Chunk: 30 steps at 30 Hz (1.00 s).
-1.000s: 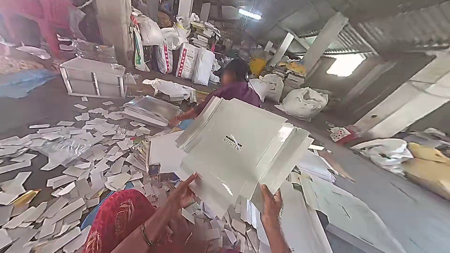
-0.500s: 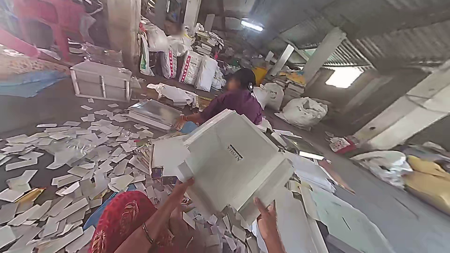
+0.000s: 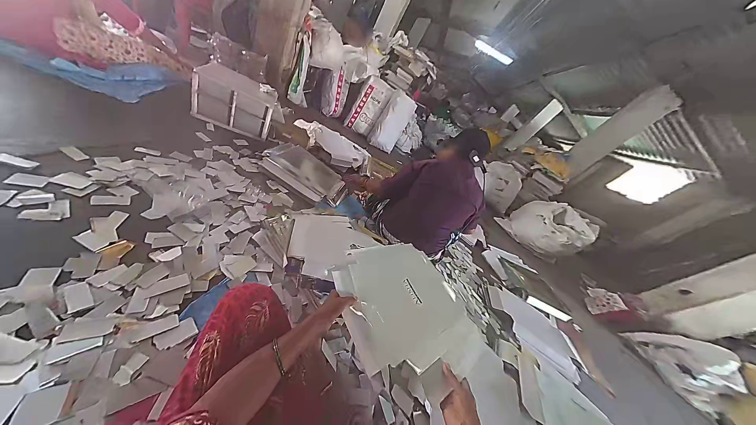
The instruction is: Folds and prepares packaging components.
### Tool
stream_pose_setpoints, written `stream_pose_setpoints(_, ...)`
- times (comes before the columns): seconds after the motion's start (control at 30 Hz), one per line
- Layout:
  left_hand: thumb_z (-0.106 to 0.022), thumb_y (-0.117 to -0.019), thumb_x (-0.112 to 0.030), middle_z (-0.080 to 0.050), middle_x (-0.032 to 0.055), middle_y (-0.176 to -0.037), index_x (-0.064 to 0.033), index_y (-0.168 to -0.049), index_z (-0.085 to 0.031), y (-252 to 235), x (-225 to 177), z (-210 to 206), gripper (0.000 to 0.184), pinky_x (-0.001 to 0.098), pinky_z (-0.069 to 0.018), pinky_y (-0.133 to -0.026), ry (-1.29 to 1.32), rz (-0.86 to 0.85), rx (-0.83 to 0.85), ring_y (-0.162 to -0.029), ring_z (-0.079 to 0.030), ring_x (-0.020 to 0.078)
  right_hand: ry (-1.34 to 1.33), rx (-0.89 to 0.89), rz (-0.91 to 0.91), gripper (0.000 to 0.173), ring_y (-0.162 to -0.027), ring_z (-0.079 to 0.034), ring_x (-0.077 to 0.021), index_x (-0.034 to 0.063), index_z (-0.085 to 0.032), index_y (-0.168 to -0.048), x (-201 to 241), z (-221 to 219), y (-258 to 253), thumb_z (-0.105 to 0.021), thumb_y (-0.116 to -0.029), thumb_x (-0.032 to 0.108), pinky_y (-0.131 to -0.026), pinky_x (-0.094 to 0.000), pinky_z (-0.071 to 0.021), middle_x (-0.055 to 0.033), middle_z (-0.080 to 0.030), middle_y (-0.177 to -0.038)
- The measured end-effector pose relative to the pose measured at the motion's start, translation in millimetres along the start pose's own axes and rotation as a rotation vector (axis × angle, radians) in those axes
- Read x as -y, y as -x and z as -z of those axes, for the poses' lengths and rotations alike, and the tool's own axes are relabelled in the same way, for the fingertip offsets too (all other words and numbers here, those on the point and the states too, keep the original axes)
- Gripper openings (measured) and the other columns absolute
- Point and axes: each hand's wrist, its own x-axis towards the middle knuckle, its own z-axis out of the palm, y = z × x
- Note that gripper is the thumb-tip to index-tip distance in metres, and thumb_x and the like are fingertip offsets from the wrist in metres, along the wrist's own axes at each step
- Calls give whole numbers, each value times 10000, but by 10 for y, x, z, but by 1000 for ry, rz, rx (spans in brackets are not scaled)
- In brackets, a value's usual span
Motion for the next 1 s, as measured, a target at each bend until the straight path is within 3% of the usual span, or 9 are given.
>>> stream_pose_setpoints(0.13, -676, -969, -84, -602, 233, -1304, 50, -1375, -501, -92, 34, 71, 462, 444, -508, -1009, -18, 17, -40, -1176, -611, 282, 22, 80, -24, 543, -1136, -605, -174, 66, -324, -1526, -98, -78, -17, -552, -1039, 143, -945, -371, -544, -147, -545, -1357)
stream_pose_setpoints(0.27, -682, -972, -118, -617, 211, -1301, 34, -1400, -486, -84, 16, 61, 494, 425, -520, -1008, 15, -4, 2, -1168, -628, 255, 38, 83, -4, 685, -1288, -531, -223, 97, -193, -1601, -127, -104, 50, -572, -1034, 165, -1049, -423, -492, -172, -427, -1519)
stream_pose_setpoints(0.4, -662, -1002, -163, -687, 140, -1178, -23, -1428, -441, 22, -86, 21, 500, 390, -595, -900, 192, 11, 129, -1023, -704, 206, -25, 53, 20, 651, -1289, -538, -192, 92, -259, -1582, -28, -129, 105, -586, -1036, 228, -1040, -378, -504, -149, -458, -1509)
stream_pose_setpoints(0.5, -645, -1010, -145, -706, 125, -1131, -25, -1412, -446, 30, -89, 7, 465, 394, -605, -881, 252, -28, 175, -987, -718, 208, -110, 78, 21, 683, -1365, -491, -213, 89, -232, -1600, 32, -126, 190, -590, -1039, 242, -1074, -386, -497, -137, -380, -1577)
stream_pose_setpoints(0.63, -665, -996, -140, -705, 149, -1148, -10, -1411, -437, -4, -36, 34, 490, 407, -606, -895, 277, -10, 120, -1009, -721, 229, -152, 70, -6, 701, -1337, -523, -208, 91, -236, -1595, 54, -206, 280, -623, -1016, 162, -1046, -368, -524, -143, -408, -1556)
stream_pose_setpoints(0.77, -679, -982, -131, -677, 162, -1182, -4, -1402, -461, -35, -20, 47, 489, 391, -592, -889, 158, 14, 23, -1022, -698, 219, -52, 62, 7, 674, -1171, -613, -212, 109, -312, -1547, -43, -210, 174, -640, -962, 44, -942, -400, -559, -157, -536, -1413)
stream_pose_setpoints(0.9, -628, -974, -14, -599, 230, -1310, 19, -1429, -463, -69, 92, 78, 485, 456, -537, -964, -55, 52, -64, -1146, -628, 285, 29, 55, -1, 835, -1253, -561, -300, 115, -200, -1594, -189, -187, 98, -646, -908, -56, -980, -480, -531, -220, -432, -1507)
stream_pose_setpoints(1.0, -613, -952, 40, -576, 245, -1346, 14, -1445, -451, -63, 138, 102, 520, 481, -518, -988, -133, 51, -81, -1187, -606, 309, 58, 44, -52, 842, -1293, -535, -317, 97, -212, -1593, -267, -191, 101, -670, -901, -46, -1011, -499, -509, -222, -418, -1529)
